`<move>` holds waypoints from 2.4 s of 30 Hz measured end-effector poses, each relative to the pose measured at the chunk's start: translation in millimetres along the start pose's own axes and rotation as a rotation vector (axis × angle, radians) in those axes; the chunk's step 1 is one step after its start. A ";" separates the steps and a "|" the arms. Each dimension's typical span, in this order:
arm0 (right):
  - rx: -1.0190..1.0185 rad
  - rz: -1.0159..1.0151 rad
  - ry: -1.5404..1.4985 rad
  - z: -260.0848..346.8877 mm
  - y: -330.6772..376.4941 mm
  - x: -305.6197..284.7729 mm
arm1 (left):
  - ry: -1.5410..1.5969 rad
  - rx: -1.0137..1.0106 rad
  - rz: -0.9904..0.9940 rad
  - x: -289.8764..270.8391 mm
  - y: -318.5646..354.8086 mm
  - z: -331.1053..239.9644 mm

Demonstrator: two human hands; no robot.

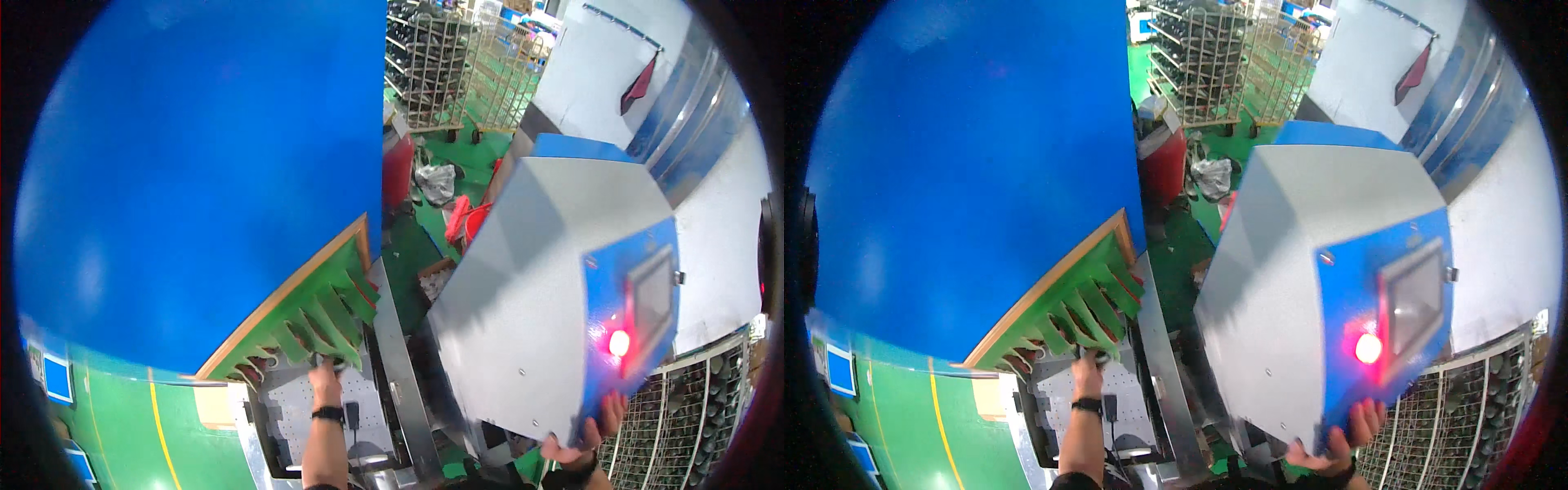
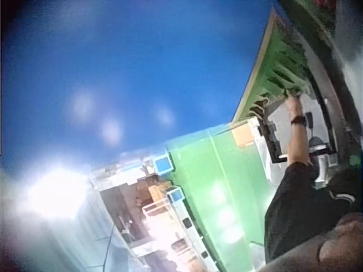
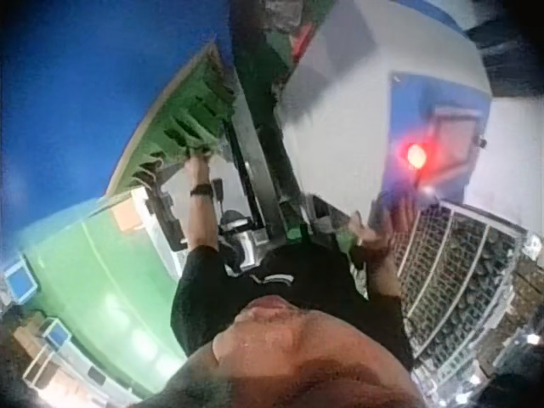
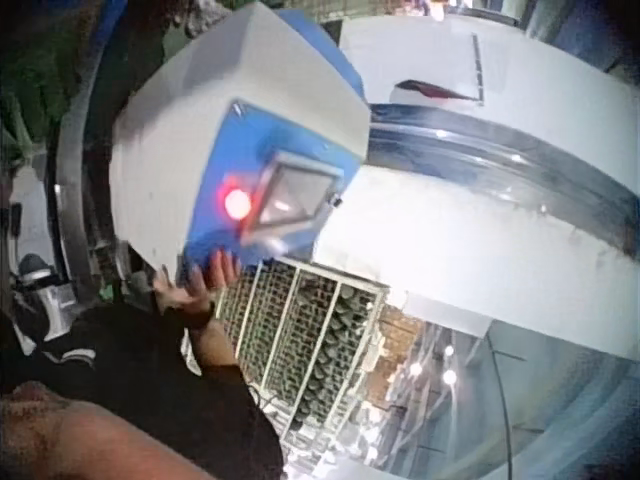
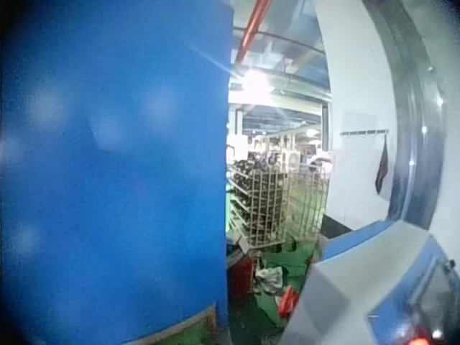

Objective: Placing shoe uppers on shoe lasts and processing them through a lasting machine in a factory.

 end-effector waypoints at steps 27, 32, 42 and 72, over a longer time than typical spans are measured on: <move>1.315 1.292 -2.051 -88.3 206.4 -17.1 | -0.411 -0.386 0.954 140.4 549.8 105.5; 1.607 1.421 -1.904 -130.0 263.2 -40.4 | -0.604 -0.766 0.970 148.1 568.5 173.3; 1.591 1.204 -2.262 -143.9 274.8 -31.3 | -0.580 -0.577 1.095 158.8 575.6 194.5; 0.185 0.959 -0.291 -82.0 128.4 83.2 | -0.352 -0.720 0.450 84.4 453.4 201.8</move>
Point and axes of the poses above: each hand's wrist, its own y-axis away from the middle knuckle, its own x-axis out of the palm, z = x × y, the point moved 5 cm from there along -y, towards the middle knuckle, and after that the axes turned 13 degrees about y, right-handed, at the moved point
